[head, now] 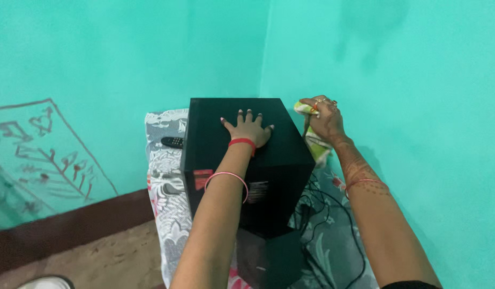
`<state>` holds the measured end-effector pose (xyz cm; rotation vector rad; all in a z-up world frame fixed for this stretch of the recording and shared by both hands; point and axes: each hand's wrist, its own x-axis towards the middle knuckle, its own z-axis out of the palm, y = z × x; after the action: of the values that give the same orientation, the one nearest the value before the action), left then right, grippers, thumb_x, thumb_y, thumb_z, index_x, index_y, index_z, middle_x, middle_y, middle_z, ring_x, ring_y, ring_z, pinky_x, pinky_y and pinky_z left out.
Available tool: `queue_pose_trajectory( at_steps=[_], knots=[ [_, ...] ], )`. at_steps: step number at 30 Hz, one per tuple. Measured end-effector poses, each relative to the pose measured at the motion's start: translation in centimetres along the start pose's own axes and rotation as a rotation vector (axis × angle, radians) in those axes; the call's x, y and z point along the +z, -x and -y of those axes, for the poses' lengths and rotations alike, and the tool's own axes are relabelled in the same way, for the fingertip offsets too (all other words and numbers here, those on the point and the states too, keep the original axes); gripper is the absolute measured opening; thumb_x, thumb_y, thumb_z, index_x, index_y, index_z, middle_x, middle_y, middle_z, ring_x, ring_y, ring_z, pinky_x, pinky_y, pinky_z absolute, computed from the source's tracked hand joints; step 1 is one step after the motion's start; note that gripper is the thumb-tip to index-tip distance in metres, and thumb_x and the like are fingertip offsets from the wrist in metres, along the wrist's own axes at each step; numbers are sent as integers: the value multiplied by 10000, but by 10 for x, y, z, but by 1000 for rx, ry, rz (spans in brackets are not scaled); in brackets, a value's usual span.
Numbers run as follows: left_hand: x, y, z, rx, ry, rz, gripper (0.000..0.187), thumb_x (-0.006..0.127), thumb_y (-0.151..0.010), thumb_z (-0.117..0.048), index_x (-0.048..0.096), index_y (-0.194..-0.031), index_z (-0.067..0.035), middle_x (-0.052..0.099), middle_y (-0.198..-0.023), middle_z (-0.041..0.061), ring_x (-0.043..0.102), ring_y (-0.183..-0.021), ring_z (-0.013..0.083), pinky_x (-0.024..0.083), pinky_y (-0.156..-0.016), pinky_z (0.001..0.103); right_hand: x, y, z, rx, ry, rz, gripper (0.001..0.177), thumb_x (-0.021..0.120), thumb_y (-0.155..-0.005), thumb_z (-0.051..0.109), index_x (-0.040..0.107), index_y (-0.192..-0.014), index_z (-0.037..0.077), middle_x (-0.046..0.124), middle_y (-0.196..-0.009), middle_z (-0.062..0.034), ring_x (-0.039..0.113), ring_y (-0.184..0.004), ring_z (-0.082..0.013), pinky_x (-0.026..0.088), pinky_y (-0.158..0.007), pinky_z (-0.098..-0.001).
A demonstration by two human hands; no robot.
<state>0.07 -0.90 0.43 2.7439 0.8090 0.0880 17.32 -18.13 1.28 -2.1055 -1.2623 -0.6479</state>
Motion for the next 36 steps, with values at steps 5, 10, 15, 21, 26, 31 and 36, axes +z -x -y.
queue_pose_trajectory(
  at_steps=[5, 10, 15, 21, 26, 31, 36],
  knots=[
    [-5, -2, -22, -165, -22, -36, 692, 312, -1022, -609, 244, -1626, -277, 86, -1721, 64, -14, -1590, 336, -105, -1100, 826, 31, -24, -38, -22, -56, 10, 482, 592, -840, -23, 770, -1205, 234, 692, -1170, -80, 636, -1131, -308, 405, -1087, -463],
    [-1, -37, -49, -171, -77, -12, 693, 303, -1039, -582, 251, -1628, -221, 82, -1719, 105, 14, -1593, 289, -160, -1081, 829, 53, -47, -59, -57, -218, 20, 454, 598, -862, 17, 759, -1216, 251, 688, -1186, -61, 641, -1149, -277, 461, -1082, -427],
    [3, -91, -39, -109, 74, -31, 612, 294, -1041, -462, 286, -1605, -223, 50, -1725, 73, 1, -1590, 262, -122, -1119, 803, 84, -71, -64, -147, -164, 16, 452, 643, -818, 15, 790, -1177, 247, 693, -1165, -86, 650, -1085, -313, 469, -1019, -460],
    [16, -90, -25, -104, -43, -138, 623, 269, -1053, -493, 304, -1610, -215, 129, -1723, 68, 62, -1588, 276, -30, -1157, 768, 131, -86, -81, -110, -241, -7, 409, 609, -865, 47, 787, -1165, 261, 712, -1182, -61, 689, -1074, -305, 509, -994, -411],
    [6, -77, -33, -125, -24, -138, 615, 298, -1026, -480, 309, -1596, -249, 143, -1708, 51, 74, -1572, 272, -39, -1170, 763, 149, -92, -80, -32, -4, 199, 328, 615, -893, 76, 774, -1157, 190, 708, -1203, -109, 660, -1098, -350, 472, -1020, -450],
    [5, -70, -35, -124, -16, -163, 601, 334, -1016, -469, 364, -1573, -247, 185, -1700, 54, 94, -1579, 278, -12, -1176, 748, 124, -85, -63, -155, -145, 257, 448, 575, -840, 16, 773, -1173, 243, 711, -1215, -57, 657, -1120, -315, 461, -1034, -434],
    [3, -69, -34, -116, -6, -133, 615, 356, -998, -474, 351, -1572, -253, 174, -1691, 57, 97, -1566, 274, -18, -1171, 732, 110, -80, -51, -118, -48, 307, 603, 534, -727, -84, 786, -1175, 231, 685, -1232, -73, 618, -1127, -341, 447, -1025, -439]
  ],
)
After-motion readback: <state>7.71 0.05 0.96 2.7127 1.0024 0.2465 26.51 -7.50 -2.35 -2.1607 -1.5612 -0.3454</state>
